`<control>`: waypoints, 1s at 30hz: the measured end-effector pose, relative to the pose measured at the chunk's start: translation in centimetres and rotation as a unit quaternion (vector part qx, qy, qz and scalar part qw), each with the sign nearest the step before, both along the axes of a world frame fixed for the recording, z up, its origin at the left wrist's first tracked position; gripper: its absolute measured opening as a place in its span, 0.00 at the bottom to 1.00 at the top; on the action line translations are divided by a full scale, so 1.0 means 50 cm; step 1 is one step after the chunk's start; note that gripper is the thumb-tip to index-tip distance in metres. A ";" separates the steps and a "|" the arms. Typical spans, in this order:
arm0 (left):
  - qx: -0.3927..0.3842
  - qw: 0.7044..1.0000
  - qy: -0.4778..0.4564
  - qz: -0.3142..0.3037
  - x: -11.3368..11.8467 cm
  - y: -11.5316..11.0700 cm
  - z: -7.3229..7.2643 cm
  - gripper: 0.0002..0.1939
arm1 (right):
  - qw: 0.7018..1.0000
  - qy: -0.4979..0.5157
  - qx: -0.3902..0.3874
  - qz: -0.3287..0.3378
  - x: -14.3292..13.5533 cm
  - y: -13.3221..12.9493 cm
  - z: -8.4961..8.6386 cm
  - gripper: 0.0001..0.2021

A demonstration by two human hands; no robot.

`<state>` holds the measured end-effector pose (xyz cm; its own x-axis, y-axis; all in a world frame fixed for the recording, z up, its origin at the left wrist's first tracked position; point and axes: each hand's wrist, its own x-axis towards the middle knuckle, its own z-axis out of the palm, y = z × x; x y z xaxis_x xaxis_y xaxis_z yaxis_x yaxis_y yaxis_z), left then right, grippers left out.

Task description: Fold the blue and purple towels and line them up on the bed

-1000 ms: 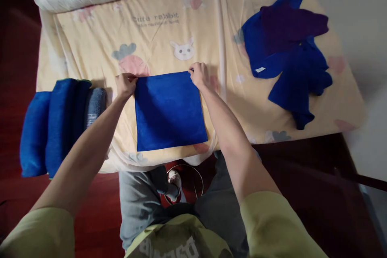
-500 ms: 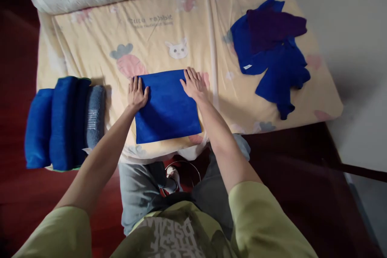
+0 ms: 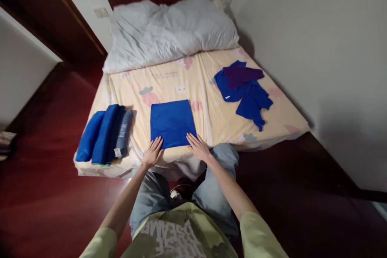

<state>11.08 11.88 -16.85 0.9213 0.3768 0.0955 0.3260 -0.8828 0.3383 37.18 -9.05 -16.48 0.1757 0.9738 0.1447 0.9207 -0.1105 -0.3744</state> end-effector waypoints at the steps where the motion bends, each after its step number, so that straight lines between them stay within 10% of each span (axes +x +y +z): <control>1: -0.001 1.000 -0.011 0.014 -0.019 0.000 -0.006 0.31 | 1.000 -0.005 -0.001 -0.006 0.000 -0.017 -0.006 0.29; 9: -0.061 0.994 -0.053 0.070 -0.088 0.016 -0.057 0.26 | 0.995 0.053 0.058 -0.066 -0.019 -0.065 -0.048 0.32; 30: -0.072 0.990 -0.003 0.117 -0.041 0.030 0.039 0.31 | 0.966 0.135 0.190 -0.113 0.015 -0.019 -0.089 0.24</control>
